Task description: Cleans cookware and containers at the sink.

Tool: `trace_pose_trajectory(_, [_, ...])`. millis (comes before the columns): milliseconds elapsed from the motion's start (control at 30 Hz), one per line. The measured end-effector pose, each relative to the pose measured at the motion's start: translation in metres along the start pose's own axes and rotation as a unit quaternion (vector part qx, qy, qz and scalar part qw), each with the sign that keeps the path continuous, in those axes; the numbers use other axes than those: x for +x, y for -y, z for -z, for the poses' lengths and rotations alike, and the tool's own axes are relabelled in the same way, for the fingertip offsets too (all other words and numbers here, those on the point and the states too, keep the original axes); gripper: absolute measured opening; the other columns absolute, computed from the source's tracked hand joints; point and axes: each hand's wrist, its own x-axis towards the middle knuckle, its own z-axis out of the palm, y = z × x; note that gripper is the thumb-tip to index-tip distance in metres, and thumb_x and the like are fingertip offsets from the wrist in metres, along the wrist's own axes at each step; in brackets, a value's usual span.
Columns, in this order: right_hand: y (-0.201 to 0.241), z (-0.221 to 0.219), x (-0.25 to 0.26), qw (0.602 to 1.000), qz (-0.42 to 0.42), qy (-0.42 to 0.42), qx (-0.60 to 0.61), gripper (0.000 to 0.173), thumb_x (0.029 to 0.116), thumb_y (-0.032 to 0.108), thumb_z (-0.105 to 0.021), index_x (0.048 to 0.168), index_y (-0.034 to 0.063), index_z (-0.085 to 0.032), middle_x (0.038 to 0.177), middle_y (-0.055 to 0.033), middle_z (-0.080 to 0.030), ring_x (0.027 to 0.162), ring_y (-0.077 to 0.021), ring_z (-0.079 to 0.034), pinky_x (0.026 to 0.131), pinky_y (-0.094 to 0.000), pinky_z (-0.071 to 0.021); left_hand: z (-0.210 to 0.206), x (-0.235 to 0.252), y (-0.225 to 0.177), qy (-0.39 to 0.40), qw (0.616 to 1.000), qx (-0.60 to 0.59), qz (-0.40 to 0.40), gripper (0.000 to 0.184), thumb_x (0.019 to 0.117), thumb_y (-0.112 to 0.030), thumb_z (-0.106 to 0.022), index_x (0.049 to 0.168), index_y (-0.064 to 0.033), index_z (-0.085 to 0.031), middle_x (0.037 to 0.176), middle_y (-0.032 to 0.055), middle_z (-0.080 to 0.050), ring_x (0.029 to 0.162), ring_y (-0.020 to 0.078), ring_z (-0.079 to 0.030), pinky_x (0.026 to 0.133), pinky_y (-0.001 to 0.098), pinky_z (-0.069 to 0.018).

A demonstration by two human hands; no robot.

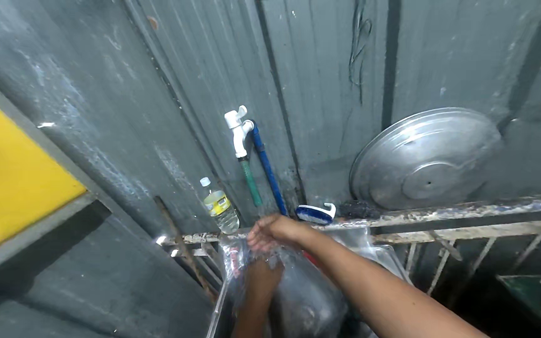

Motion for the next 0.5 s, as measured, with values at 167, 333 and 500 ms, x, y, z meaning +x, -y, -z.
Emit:
trace_pose_trajectory(167, [0.009, 0.024, -0.005, 0.995, 0.017, -0.079, -0.050, 0.024, 0.1066, 0.006, -0.045, 0.118, -0.0038, -0.064, 0.107, -0.0140, -0.071, 0.087, -0.0165, -0.070, 0.079, -0.0331, -0.0581, -0.004, 0.004, 0.005, -0.024, 0.999, -0.027, -0.033, 0.049, 0.1060, -0.053, -0.044, 0.126, -0.0181, -0.072, 0.121, 0.0091, -0.072, 0.115, 0.0269, -0.067, 0.101, 0.0551, -0.0505])
trace_pose_trajectory(333, [0.001, 0.015, -0.009, 0.998, -0.019, -0.027, -0.053, 0.030, 0.1104, 0.013, -0.040, 0.125, -0.0030, -0.061, 0.113, -0.0147, -0.070, 0.091, -0.0160, -0.069, 0.082, -0.0324, -0.0566, 0.003, 0.012, 0.038, 0.004, 0.989, -0.139, -0.059, 0.046, 0.1078, -0.041, -0.046, 0.121, -0.0060, -0.072, 0.120, 0.0162, -0.070, 0.118, 0.0298, -0.064, 0.105, 0.0555, -0.0455])
trace_pose_trajectory(500, [0.004, -0.008, -0.007, 1.000, -0.018, -0.012, 0.003, 0.027, 0.1099, 0.009, -0.039, 0.122, -0.0039, -0.060, 0.108, -0.0123, -0.069, 0.087, -0.0126, -0.069, 0.081, -0.0293, -0.0573, -0.004, 0.003, 0.007, 0.001, 0.992, -0.105, -0.067, 0.054, 0.1044, -0.048, -0.052, 0.116, 0.0008, -0.071, 0.120, 0.0222, -0.068, 0.120, 0.0342, -0.063, 0.108, 0.0530, -0.0444])
